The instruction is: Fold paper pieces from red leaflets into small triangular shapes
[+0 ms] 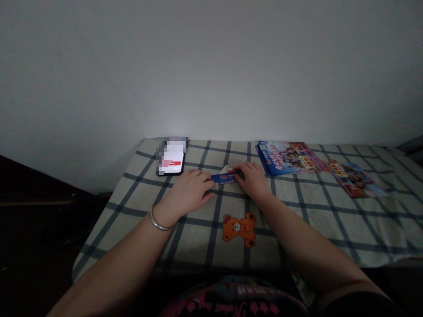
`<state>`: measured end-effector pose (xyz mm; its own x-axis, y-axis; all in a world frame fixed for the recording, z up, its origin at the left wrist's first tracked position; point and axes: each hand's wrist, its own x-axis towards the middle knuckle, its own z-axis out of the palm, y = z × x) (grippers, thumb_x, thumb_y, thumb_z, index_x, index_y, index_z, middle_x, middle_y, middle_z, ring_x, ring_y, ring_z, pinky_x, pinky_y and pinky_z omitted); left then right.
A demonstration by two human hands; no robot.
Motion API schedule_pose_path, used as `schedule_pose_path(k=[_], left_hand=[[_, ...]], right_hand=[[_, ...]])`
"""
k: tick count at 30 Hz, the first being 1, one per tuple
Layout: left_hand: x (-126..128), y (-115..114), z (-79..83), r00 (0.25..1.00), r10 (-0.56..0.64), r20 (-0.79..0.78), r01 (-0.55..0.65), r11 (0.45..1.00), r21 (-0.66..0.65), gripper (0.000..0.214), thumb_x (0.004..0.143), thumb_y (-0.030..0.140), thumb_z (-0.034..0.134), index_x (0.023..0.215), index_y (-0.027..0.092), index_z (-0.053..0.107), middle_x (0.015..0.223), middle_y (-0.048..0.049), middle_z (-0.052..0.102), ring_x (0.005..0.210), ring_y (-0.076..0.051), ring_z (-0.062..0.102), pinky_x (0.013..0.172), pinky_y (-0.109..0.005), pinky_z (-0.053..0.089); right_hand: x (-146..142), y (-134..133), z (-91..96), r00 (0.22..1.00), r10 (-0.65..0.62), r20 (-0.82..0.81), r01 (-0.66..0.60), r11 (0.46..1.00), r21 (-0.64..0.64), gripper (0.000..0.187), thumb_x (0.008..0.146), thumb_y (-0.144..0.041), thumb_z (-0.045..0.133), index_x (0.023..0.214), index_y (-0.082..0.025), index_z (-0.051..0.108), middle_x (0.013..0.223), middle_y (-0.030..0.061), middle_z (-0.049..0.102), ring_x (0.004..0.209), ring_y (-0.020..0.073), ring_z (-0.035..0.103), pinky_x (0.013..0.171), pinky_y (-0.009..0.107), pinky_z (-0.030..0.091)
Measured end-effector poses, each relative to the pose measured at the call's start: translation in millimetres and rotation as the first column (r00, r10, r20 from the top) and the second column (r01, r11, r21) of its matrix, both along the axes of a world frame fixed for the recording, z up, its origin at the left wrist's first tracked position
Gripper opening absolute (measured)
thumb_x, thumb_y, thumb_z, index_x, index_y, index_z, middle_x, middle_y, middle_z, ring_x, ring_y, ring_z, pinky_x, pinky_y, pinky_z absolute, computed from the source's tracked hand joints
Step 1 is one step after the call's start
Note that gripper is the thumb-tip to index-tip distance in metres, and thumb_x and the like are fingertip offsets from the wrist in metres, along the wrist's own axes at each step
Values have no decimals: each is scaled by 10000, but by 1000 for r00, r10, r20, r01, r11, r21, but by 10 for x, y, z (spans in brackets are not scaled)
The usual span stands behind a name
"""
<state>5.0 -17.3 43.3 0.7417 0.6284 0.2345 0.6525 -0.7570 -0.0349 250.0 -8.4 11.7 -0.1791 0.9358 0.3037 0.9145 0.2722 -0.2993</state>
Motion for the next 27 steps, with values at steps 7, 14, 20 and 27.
schedule_pose_path(k=[7, 14, 20, 27], left_hand=[[-73, 62, 28, 999, -34, 10, 34, 998, -53, 182, 914, 361, 601, 913, 216, 711, 1090, -40, 689, 956, -225, 614, 857, -390, 446], [-59, 98, 26, 1000, -6, 24, 5, 1000, 31, 202, 926, 286, 560, 866, 171, 716, 943, -66, 693, 889, -231, 624, 853, -425, 471], [141, 30, -166, 992, -106, 71, 104, 994, 32, 333, 917, 310, 608, 1224, 181, 620, 1286, -86, 623, 1215, -255, 532, 1050, -429, 415], [223, 32, -327, 991, -119, 60, 121, 992, -37, 464, 923, 398, 617, 1345, 216, 553, 1419, -58, 553, 1319, -257, 467, 1111, -437, 364]], right_hand=[[-7, -12, 16, 1000, 1, 7, -1, 1000, 4, 166, 898, -262, 604, 1031, -230, 697, 1050, 75, 688, 1001, 289, 559, 925, 424, 395], [2, 3, -1, 1000, -5, 19, 5, 1000, -4, 178, 899, -268, 602, 1047, -236, 695, 1057, 79, 686, 1005, 287, 555, 918, 425, 390], [5, 17, -26, 999, -3, 32, 3, 1000, 0, 166, 900, -276, 599, 1029, -239, 697, 1036, 79, 680, 994, 286, 551, 909, 422, 391], [-1, 7, -27, 1000, -2, -5, 2, 1000, -3, 190, 890, -265, 580, 1036, -226, 695, 1049, 88, 682, 1023, 296, 549, 943, 447, 405]])
